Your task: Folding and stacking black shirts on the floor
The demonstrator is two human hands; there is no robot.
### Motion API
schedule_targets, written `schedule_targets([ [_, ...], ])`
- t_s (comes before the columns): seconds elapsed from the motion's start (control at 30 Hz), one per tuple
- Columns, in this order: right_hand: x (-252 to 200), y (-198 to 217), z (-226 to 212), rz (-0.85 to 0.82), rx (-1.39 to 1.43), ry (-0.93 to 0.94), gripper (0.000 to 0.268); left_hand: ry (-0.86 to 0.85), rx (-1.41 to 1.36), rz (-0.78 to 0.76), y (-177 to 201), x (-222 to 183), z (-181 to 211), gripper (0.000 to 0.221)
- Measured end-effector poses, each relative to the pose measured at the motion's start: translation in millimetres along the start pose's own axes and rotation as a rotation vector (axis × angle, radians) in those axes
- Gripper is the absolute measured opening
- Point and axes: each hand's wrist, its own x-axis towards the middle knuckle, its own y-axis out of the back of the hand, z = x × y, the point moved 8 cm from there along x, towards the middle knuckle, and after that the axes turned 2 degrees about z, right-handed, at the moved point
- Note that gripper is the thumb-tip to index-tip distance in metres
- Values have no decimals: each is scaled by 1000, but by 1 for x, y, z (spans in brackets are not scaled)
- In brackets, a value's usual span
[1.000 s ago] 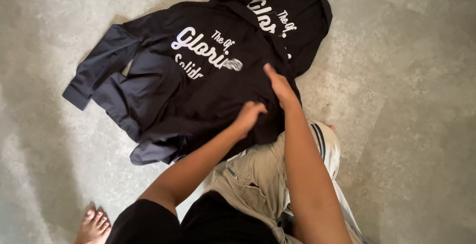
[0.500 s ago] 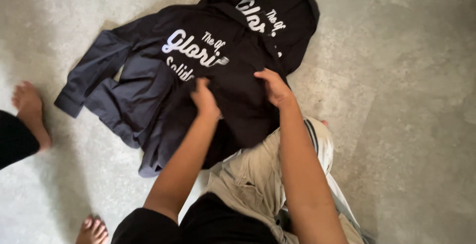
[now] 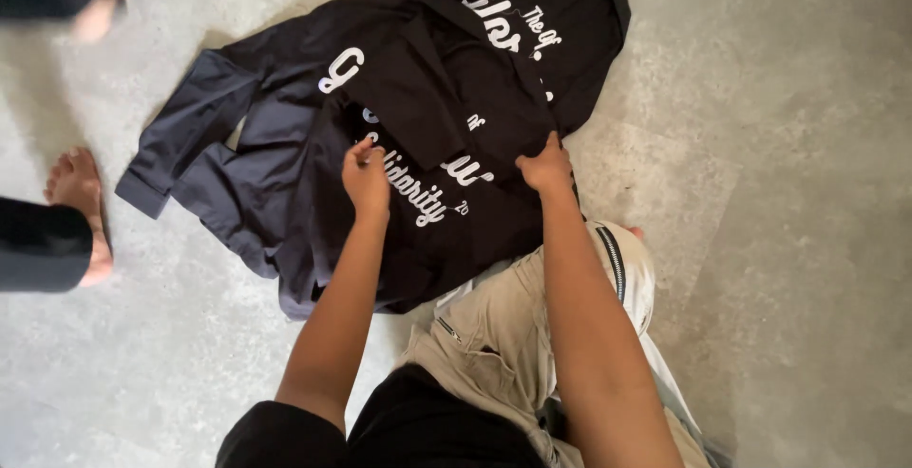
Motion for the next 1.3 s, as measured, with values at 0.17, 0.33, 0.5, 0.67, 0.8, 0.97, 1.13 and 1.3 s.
schedule_targets([
  [0.17, -24, 13, -14, -24, -128, -29, 90, -443, 232, 5, 10, -22, 58, 22],
  [0.33, 14, -4, 1, 17, -147, 11, 81, -314, 219, -237, -19, -38, 63, 12],
  [0.5, -48, -9, -51, -256, 407, -36, 81, -353, 353, -159, -18, -66, 113, 76],
  [0.67, -83, -11, -72, -553, 615, 55, 23, 208, -218, -286, -72, -64, 78, 99],
  [0.8, -108, 33, -99, -290, 590, 46, 70, 168, -56, -467, -96, -115, 102, 94],
  [0.97, -56, 28, -54, -56, 593, -74, 77, -348, 72, -322, -81, -165, 106, 91],
  [1.13, -59, -1, -60, -229, 425, 18, 82, -183, 95, -478, -100, -162, 90, 61],
  [1.3, -77, -10, -80, -496, 240, 290, 24, 260, 6, -560, -108, -146, 83, 105],
])
